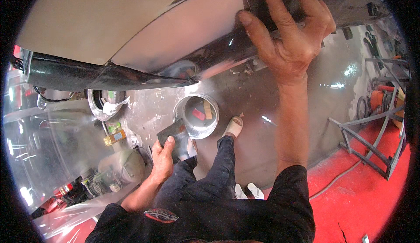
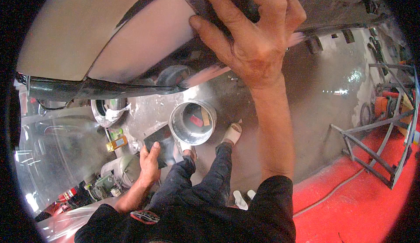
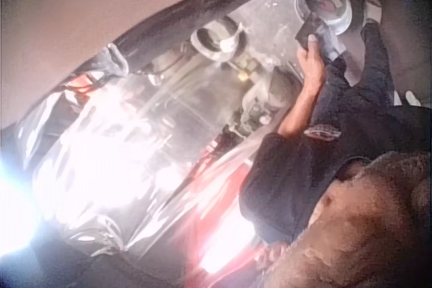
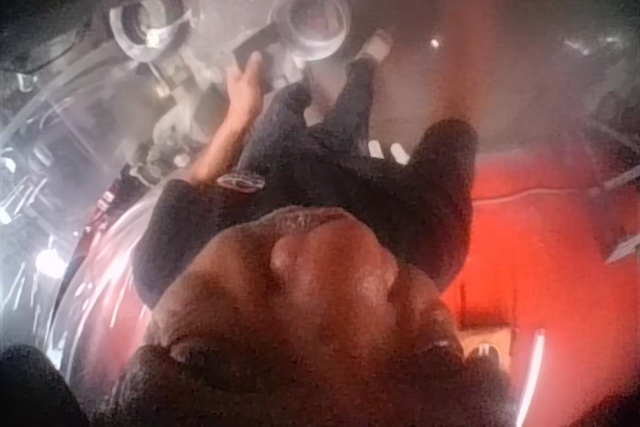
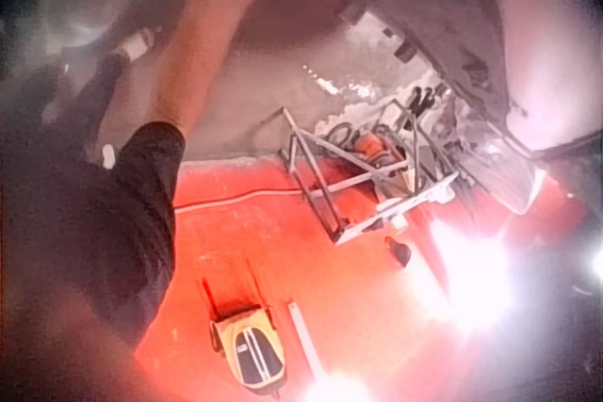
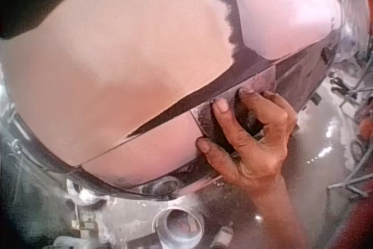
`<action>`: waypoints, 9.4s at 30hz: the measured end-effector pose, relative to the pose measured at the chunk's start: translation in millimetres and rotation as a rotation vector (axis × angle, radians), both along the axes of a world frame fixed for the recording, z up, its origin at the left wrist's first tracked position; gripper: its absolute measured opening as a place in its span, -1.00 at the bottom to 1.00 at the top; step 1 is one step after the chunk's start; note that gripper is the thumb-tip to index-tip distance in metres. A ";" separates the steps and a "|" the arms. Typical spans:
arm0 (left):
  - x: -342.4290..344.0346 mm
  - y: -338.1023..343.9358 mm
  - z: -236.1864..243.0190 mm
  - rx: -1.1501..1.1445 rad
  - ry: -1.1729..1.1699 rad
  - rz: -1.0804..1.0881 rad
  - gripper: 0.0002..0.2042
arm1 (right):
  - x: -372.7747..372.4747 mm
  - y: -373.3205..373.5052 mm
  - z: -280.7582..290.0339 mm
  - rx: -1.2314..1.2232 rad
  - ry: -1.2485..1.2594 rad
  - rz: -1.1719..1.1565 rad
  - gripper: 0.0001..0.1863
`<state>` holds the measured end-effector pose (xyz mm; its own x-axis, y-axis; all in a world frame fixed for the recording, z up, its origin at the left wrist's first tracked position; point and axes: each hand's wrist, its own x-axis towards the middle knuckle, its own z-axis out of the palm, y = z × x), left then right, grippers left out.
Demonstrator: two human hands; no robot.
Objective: The person sands a car bumper with a sanding block, repeatedly dipping it into a bucket of water and wiping the surface. The person works on the lower edge and side of the bumper, alternating between dry and wet sanding.
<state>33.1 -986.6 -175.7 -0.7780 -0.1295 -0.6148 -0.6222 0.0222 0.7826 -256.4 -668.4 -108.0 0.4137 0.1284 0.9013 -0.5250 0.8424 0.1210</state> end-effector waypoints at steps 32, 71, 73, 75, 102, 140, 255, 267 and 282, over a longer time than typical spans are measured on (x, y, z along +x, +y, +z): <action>-6.5 8.8 3.1 -0.009 0.030 -0.060 -0.69 | 112.8 20.0 11.5 0.180 -0.811 -0.226 -0.51; -4.7 18.2 -2.3 0.022 0.010 -0.027 -0.71 | 81.5 57.5 5.7 0.226 -0.769 -0.278 -0.46; -3.7 16.3 -5.8 0.068 0.010 0.016 -0.71 | 85.5 58.2 3.7 0.217 -0.807 -0.242 -0.48; -7.8 22.8 4.6 0.106 0.020 0.050 -0.70 | 97.7 58.1 5.7 0.214 -0.905 -0.218 -0.49; -70.8 26.1 99.1 -0.154 0.645 -0.050 -0.74 | 325.7 -70.3 -51.0 -0.596 -1.884 1.078 -0.60; -31.2 -115.5 48.4 -0.036 0.122 -0.117 -0.68 | 152.0 -168.5 24.9 -0.441 -1.219 -0.043 -0.30; 4.4 -205.2 -10.1 0.077 0.073 0.120 -0.76 | 170.7 -171.3 -6.7 -0.081 -0.961 -0.401 -0.44; 13.7 -211.3 -46.8 -0.054 0.020 0.081 -0.69 | 138.1 -140.9 -17.6 0.132 -0.721 -0.405 -0.42; 19.4 -211.6 -50.3 0.017 -0.015 0.117 -0.76 | 126.9 -137.3 -16.8 0.176 -0.715 -0.378 -0.45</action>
